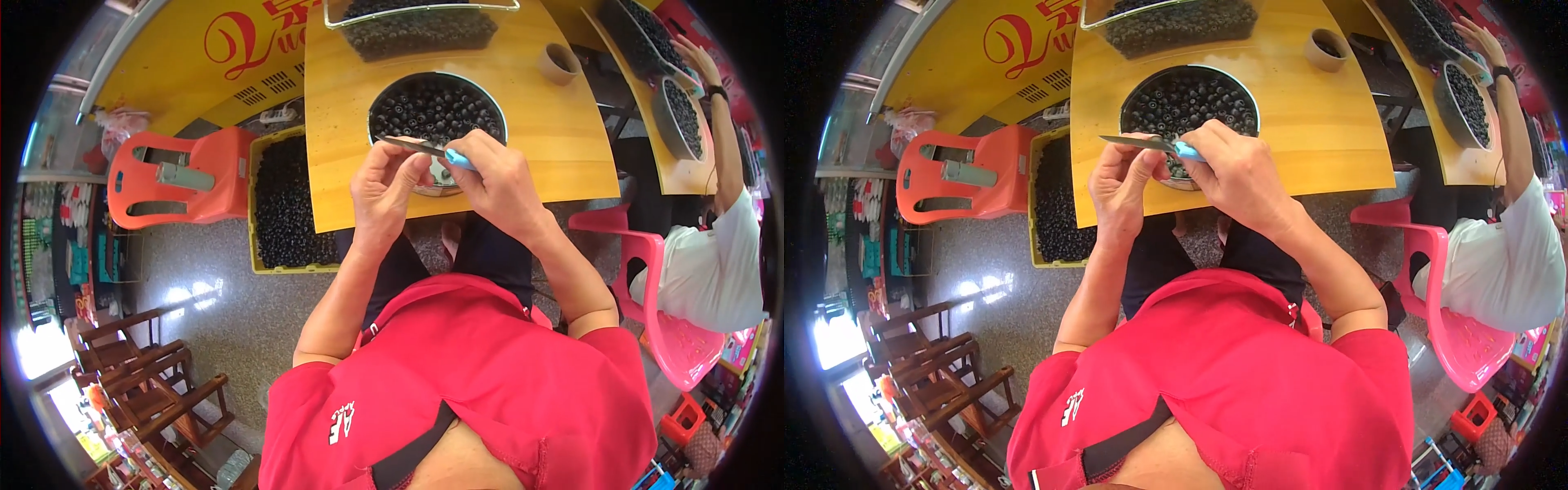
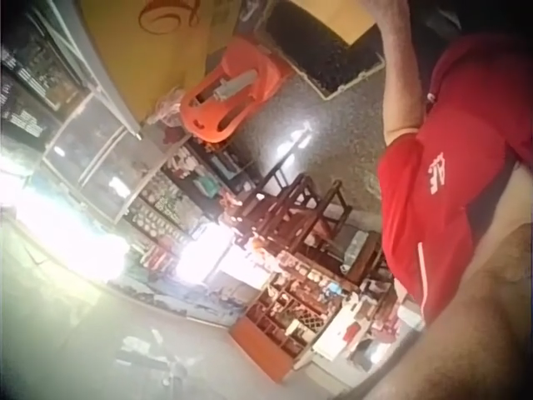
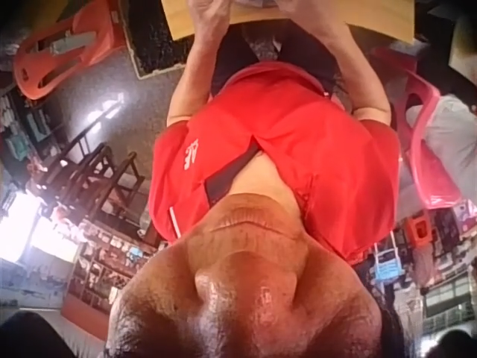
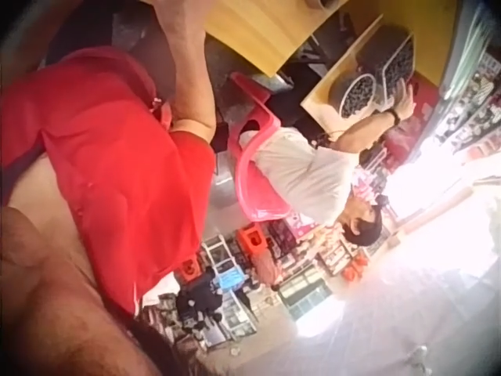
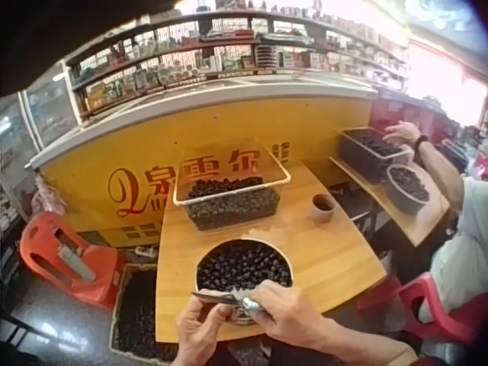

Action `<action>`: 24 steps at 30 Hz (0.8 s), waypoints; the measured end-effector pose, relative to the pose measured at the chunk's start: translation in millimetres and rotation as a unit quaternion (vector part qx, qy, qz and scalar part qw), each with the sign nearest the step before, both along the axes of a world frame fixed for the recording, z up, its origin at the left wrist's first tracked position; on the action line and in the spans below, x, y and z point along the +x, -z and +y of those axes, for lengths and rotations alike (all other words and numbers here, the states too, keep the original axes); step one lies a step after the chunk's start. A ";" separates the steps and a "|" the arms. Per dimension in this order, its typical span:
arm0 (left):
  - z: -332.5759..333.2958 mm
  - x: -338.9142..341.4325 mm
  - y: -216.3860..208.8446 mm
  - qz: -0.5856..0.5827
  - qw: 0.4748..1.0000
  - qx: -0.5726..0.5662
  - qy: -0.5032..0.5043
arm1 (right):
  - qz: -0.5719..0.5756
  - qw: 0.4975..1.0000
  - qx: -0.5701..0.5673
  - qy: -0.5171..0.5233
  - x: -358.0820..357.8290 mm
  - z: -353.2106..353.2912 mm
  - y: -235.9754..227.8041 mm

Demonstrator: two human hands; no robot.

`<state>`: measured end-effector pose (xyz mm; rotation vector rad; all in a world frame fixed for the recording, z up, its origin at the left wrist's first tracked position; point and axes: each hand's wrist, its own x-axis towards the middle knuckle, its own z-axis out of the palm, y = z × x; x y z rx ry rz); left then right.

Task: Cutting small dark fruits with a knife and placing them in a bowl on a wooden table.

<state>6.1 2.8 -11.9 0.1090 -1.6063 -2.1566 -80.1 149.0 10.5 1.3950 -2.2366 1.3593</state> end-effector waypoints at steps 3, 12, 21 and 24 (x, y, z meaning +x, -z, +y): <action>0.6 -1.6 0.3 -0.001 1.000 -0.004 0.008 | 0.025 0.999 0.017 0.018 -1.9 3.0 3.3; -3.9 2.1 -1.6 0.014 1.000 0.020 0.018 | 0.048 0.993 0.080 0.066 -9.5 3.5 14.1; -139.0 49.9 55.7 0.001 0.975 0.121 -0.186 | -0.045 0.990 0.051 0.125 -28.5 24.5 2.6; -192.7 93.3 147.5 -0.178 0.931 0.103 -0.301 | -0.101 0.983 0.063 0.143 -34.7 36.1 7.4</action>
